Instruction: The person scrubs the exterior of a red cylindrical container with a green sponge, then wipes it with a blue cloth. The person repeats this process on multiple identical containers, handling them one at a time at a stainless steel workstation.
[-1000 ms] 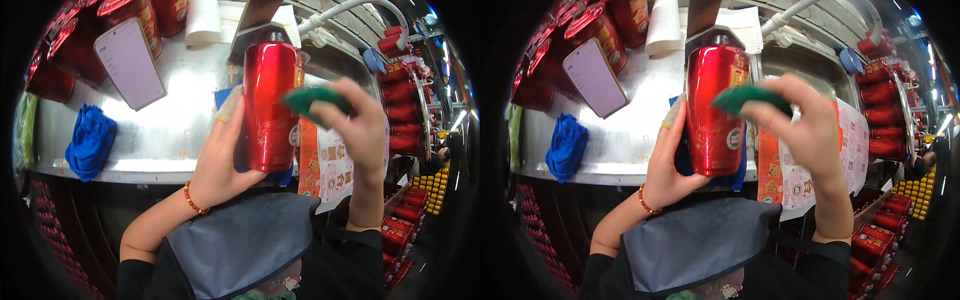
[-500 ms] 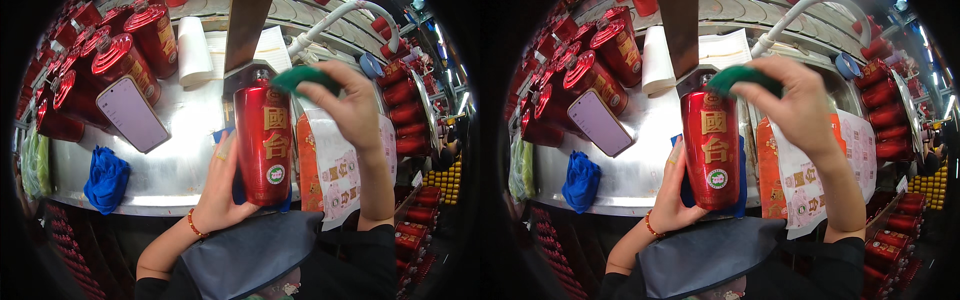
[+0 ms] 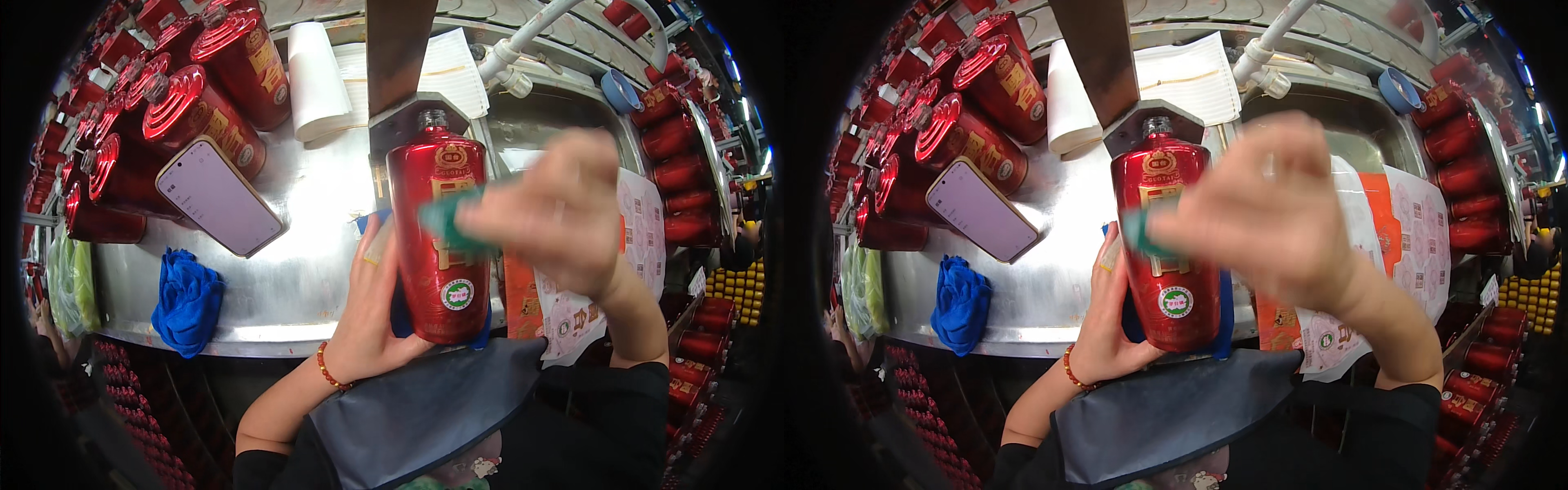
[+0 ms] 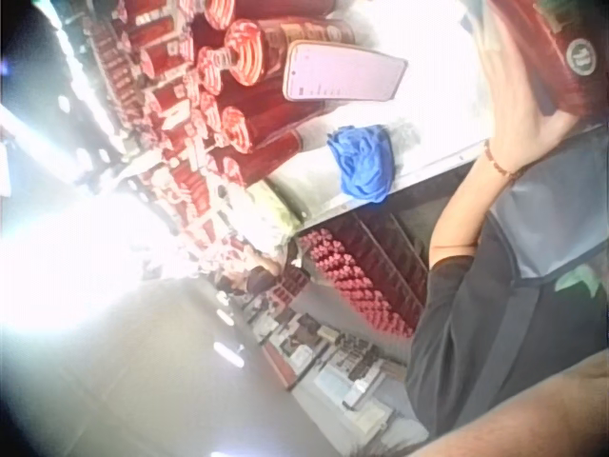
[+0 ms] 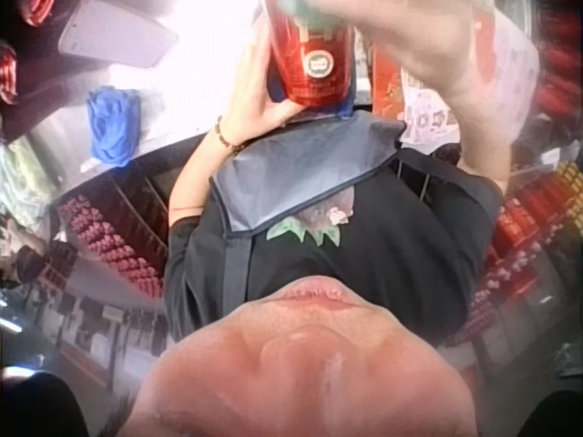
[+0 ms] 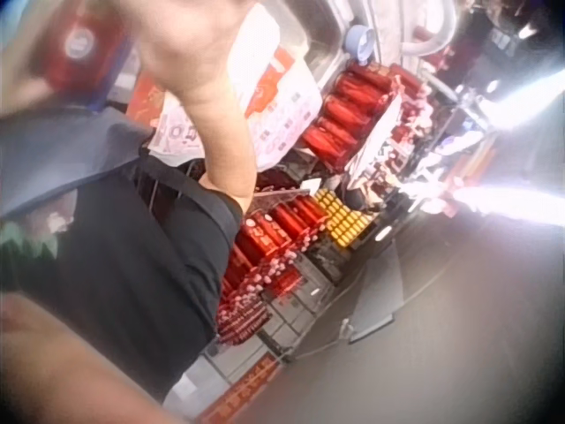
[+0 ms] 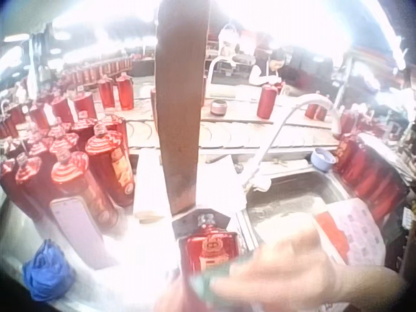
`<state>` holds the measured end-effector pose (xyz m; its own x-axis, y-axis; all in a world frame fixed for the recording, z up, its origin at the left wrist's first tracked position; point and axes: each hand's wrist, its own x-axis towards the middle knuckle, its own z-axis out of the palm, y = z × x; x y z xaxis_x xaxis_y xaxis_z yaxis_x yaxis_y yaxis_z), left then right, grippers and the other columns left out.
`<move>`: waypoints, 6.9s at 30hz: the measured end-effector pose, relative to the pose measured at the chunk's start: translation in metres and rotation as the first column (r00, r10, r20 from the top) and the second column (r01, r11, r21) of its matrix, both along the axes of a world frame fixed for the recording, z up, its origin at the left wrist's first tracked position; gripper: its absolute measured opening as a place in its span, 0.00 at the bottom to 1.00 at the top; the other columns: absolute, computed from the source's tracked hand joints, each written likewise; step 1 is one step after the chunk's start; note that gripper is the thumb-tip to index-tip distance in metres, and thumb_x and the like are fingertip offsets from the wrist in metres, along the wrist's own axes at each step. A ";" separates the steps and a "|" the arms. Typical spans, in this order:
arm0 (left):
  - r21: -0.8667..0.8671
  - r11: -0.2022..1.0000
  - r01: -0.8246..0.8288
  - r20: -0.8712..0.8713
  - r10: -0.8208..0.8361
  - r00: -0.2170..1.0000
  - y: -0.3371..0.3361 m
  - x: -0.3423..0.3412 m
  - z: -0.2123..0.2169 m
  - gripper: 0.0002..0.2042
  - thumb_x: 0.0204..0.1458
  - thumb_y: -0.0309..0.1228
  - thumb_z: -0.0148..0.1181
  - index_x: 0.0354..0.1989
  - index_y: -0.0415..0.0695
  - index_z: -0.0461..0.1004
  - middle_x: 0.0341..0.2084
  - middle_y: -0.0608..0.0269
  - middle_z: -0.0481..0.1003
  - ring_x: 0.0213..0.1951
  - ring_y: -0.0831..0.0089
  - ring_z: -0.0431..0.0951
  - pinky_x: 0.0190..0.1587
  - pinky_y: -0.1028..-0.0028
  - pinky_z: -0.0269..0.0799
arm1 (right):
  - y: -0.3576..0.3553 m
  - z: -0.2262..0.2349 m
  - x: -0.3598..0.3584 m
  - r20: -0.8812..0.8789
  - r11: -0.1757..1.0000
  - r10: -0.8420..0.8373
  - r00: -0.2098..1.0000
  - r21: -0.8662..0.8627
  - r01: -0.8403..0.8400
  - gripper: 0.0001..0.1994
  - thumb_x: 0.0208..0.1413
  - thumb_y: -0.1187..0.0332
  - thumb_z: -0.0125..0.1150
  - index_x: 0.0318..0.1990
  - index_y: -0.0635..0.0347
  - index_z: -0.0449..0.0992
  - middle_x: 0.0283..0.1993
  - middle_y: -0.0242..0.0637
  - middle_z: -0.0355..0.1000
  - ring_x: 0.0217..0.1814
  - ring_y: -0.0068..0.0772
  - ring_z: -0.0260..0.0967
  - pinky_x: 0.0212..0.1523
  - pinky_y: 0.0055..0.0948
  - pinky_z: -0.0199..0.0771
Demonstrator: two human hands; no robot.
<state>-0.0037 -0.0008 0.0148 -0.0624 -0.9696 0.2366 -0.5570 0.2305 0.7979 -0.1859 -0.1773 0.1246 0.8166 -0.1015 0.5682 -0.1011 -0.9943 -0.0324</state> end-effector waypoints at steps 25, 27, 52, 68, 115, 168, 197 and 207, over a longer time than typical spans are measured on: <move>-0.004 1.000 0.007 0.072 -0.007 0.997 -0.004 0.000 -0.001 0.55 0.45 0.45 0.76 0.76 0.36 0.46 0.71 0.43 0.57 0.75 0.35 0.44 0.75 0.44 0.37 | 0.012 -0.047 -0.043 -0.041 0.331 -0.626 0.779 0.890 0.312 0.14 0.53 0.66 0.76 0.45 0.60 0.85 0.36 0.32 0.77 0.45 0.27 0.72 0.50 0.29 0.71; -0.009 1.000 -0.004 0.068 0.004 0.998 -0.002 0.000 -0.002 0.55 0.45 0.45 0.76 0.76 0.36 0.46 0.71 0.43 0.57 0.75 0.35 0.44 0.75 0.44 0.37 | 0.025 -0.033 -0.039 0.010 0.583 -0.271 0.963 0.797 0.156 0.13 0.53 0.66 0.76 0.45 0.60 0.85 0.36 0.32 0.77 0.45 0.27 0.72 0.48 0.28 0.71; -0.053 0.999 -0.001 -0.033 0.000 0.999 -0.005 0.002 0.002 0.56 0.46 0.46 0.75 0.76 0.33 0.44 0.69 0.41 0.59 0.73 0.38 0.51 0.76 0.43 0.36 | 0.000 0.035 0.020 -0.205 0.979 -0.023 0.979 0.192 0.063 0.16 0.37 0.74 0.74 0.40 0.53 0.86 0.28 0.27 0.68 0.36 0.35 0.60 0.38 0.34 0.59; 0.020 1.000 0.000 -0.041 0.001 0.999 -0.001 0.003 0.001 0.57 0.46 0.45 0.76 0.76 0.32 0.42 0.69 0.37 0.56 0.73 0.29 0.45 0.74 0.44 0.43 | 0.013 0.037 0.025 -0.234 0.994 -0.100 0.967 -0.057 0.089 0.17 0.38 0.71 0.73 0.41 0.51 0.87 0.30 0.24 0.72 0.38 0.33 0.62 0.40 0.32 0.58; -0.160 0.771 -0.617 0.595 0.574 0.563 0.142 0.182 0.004 0.26 0.54 0.28 0.69 0.63 0.40 0.74 0.54 0.49 0.76 0.56 0.54 0.74 0.60 0.63 0.68 | 0.071 -0.028 -0.038 -0.073 0.790 0.083 0.994 0.613 -0.021 0.10 0.49 0.71 0.69 0.41 0.52 0.86 0.40 0.28 0.79 0.36 0.23 0.70 0.40 0.25 0.69; -0.186 0.963 -0.197 -0.041 0.193 0.980 -0.006 -0.019 0.002 0.60 0.41 0.37 0.81 0.76 0.30 0.41 0.71 0.29 0.52 0.69 0.35 0.59 0.69 0.54 0.61 | 0.091 -0.003 -0.035 -0.193 0.988 -0.016 0.981 0.149 0.045 0.21 0.40 0.73 0.68 0.47 0.52 0.86 0.31 0.27 0.67 0.32 0.30 0.66 0.33 0.30 0.68; -0.098 0.994 -0.051 -0.067 0.044 0.997 0.000 -0.004 0.006 0.59 0.43 0.37 0.79 0.75 0.27 0.40 0.72 0.28 0.49 0.73 0.35 0.52 0.72 0.53 0.54 | -0.006 0.015 0.002 -0.038 0.880 -0.184 0.982 0.438 0.182 0.12 0.49 0.77 0.72 0.43 0.59 0.85 0.30 0.31 0.70 0.31 0.25 0.64 0.31 0.25 0.61; -0.119 0.991 -0.061 -0.046 0.056 0.997 -0.001 -0.007 0.004 0.63 0.41 0.40 0.82 0.76 0.29 0.38 0.73 0.29 0.49 0.72 0.37 0.55 0.71 0.53 0.55 | -0.020 0.011 0.013 -0.027 0.878 -0.036 0.999 0.477 0.045 0.12 0.46 0.73 0.75 0.41 0.53 0.87 0.25 0.30 0.63 0.28 0.32 0.60 0.29 0.30 0.58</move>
